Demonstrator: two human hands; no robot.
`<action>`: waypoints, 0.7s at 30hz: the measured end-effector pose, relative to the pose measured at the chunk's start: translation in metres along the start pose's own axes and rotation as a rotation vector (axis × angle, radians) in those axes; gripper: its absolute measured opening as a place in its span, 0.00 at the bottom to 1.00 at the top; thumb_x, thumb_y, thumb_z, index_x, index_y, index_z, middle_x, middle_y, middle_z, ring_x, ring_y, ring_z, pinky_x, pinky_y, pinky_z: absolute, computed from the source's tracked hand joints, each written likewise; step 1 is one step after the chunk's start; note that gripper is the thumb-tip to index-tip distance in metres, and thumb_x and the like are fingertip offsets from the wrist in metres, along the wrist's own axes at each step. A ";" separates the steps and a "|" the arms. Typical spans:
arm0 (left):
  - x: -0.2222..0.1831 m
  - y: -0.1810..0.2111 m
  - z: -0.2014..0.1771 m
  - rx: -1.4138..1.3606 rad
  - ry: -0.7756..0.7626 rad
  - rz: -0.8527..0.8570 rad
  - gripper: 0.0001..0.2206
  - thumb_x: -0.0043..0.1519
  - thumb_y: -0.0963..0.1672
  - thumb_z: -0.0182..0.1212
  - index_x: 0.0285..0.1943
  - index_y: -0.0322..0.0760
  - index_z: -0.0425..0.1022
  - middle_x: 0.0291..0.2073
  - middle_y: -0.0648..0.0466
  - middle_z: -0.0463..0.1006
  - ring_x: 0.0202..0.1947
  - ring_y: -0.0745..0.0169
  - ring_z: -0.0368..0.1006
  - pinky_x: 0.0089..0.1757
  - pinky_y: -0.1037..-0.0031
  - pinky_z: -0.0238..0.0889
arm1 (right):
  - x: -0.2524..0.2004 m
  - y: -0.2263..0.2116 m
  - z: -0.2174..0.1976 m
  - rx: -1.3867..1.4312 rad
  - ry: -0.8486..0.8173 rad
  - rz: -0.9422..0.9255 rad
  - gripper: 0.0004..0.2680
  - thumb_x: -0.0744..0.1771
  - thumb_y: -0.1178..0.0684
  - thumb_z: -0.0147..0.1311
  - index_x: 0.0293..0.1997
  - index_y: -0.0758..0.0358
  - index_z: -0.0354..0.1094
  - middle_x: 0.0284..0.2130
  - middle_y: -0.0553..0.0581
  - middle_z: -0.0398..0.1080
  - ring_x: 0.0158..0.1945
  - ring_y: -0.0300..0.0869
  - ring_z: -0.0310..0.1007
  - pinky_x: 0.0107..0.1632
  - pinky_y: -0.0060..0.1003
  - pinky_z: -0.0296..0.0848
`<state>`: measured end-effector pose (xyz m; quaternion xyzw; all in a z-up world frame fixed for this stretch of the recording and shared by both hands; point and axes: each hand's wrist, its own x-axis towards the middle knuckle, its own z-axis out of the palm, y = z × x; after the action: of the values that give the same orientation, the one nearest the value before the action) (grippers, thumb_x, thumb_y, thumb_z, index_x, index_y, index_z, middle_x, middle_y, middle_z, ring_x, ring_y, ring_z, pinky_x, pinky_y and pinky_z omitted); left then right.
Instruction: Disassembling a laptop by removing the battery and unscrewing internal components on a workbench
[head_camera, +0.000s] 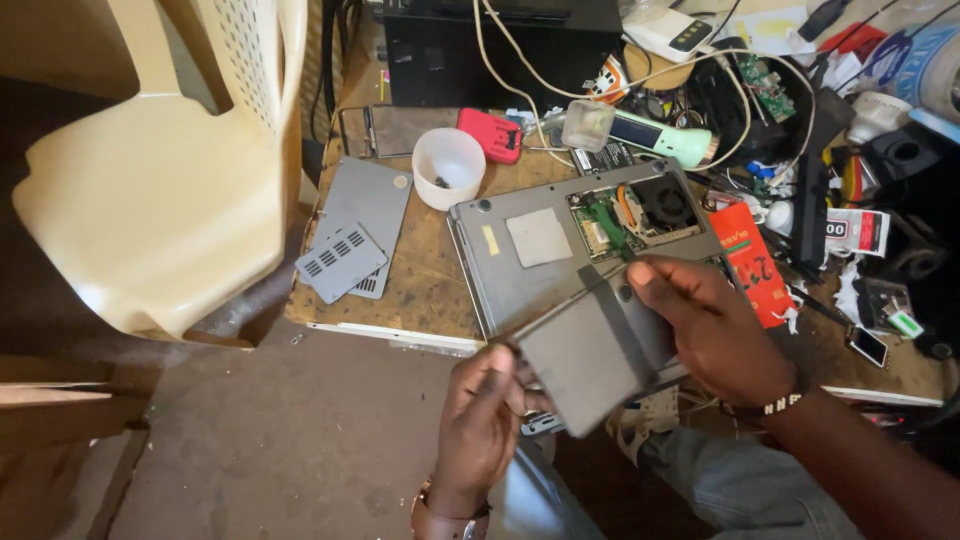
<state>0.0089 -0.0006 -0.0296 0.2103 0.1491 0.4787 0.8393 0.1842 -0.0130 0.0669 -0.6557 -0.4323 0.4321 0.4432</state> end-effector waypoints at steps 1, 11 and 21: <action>0.000 0.012 0.015 -0.003 0.003 0.004 0.14 0.59 0.45 0.48 0.41 0.25 0.69 0.33 0.44 0.72 0.30 0.61 0.69 0.27 0.71 0.68 | 0.001 0.004 0.000 -0.004 -0.005 0.001 0.11 0.65 0.48 0.42 0.20 0.57 0.53 0.19 0.42 0.47 0.23 0.29 0.43 0.25 0.26 0.43; -0.001 0.041 0.041 0.779 -0.300 0.446 0.09 0.56 0.49 0.52 0.41 0.45 0.70 0.47 0.53 0.70 0.57 0.55 0.60 0.61 0.59 0.39 | -0.002 -0.019 0.016 -0.058 -0.375 0.542 0.13 0.61 0.47 0.42 0.40 0.62 0.69 0.26 0.57 0.73 0.25 0.39 0.64 0.29 0.30 0.60; -0.001 0.042 0.034 0.677 -0.141 0.396 0.10 0.51 0.46 0.58 0.36 0.36 0.72 0.35 0.52 0.76 0.40 0.67 0.72 0.60 0.62 0.47 | -0.014 -0.036 -0.002 -0.454 -0.269 -0.309 0.17 0.64 0.44 0.32 0.44 0.62 0.67 0.39 0.54 0.74 0.42 0.38 0.73 0.43 0.31 0.68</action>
<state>-0.0076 0.0109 0.0208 0.5320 0.1968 0.5395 0.6223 0.1763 -0.0186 0.1047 -0.6015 -0.6673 0.3349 0.2844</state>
